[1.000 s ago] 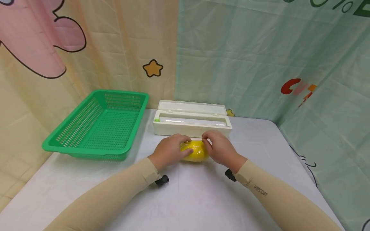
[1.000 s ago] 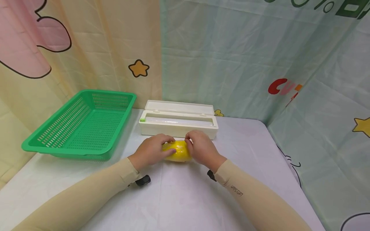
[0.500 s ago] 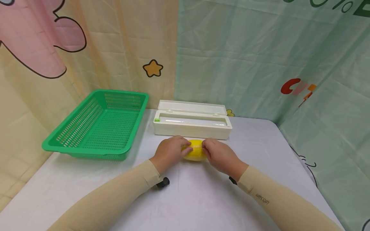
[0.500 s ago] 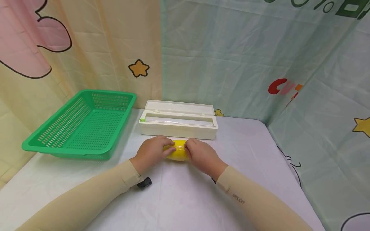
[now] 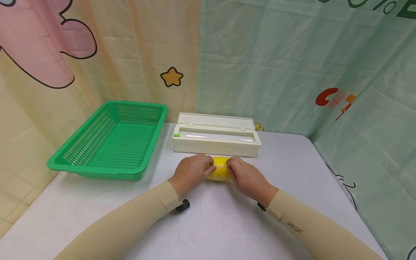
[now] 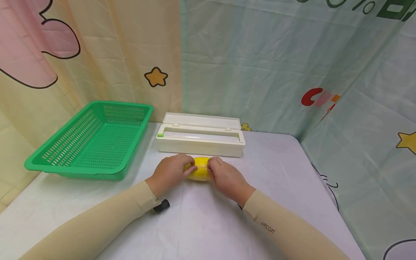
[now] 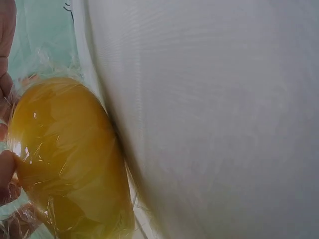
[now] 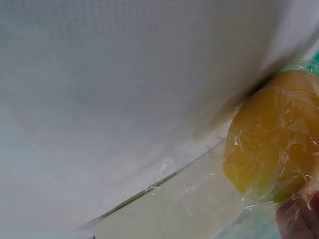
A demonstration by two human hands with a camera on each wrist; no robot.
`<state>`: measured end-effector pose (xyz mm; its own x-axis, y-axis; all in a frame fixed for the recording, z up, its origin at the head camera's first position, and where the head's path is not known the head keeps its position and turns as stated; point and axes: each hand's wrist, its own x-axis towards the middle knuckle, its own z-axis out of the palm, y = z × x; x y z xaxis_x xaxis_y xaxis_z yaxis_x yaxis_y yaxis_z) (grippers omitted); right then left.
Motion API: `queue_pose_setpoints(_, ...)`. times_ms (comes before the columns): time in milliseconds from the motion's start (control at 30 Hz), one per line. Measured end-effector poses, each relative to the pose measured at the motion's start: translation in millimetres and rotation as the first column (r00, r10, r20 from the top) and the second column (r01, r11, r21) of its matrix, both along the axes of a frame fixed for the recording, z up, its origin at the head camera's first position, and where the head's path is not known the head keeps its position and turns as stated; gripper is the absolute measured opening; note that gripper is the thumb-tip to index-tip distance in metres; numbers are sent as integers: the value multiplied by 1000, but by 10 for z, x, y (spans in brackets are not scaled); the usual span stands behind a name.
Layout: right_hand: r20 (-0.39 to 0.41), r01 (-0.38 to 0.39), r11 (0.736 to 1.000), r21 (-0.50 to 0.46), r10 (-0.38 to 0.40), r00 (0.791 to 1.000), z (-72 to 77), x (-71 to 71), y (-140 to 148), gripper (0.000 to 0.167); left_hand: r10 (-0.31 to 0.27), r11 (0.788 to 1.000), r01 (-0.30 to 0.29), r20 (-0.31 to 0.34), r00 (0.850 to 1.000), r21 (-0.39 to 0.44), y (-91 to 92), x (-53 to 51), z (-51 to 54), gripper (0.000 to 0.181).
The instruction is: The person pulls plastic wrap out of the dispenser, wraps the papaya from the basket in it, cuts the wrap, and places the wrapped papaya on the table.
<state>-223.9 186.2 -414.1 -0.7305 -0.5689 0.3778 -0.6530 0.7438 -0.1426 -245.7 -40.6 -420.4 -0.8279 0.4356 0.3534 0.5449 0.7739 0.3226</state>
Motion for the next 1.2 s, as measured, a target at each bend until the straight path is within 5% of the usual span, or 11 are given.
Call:
queue_pose_setpoints(233,11,-20,999,45,20,1000,-30,-17,-11,15,-55,998,54,-27,998,-27,-29,-35,21,12)
queue_pose_setpoints(500,63,26,997,76,-31,998,-29,-23,-15,12,-145,987,150,95,985,-49,-147,-150,40,13)
queue_pose_setpoints(800,33,3,999,39,-4,999,-55,-39,9,13,-192,980,180,-176,965,-83,-169,-130,71,9)
queue_pose_setpoints(1200,121,46,998,42,-50,991,-32,-55,-13,12,-190,972,163,-159,969,-170,-203,-141,52,17)
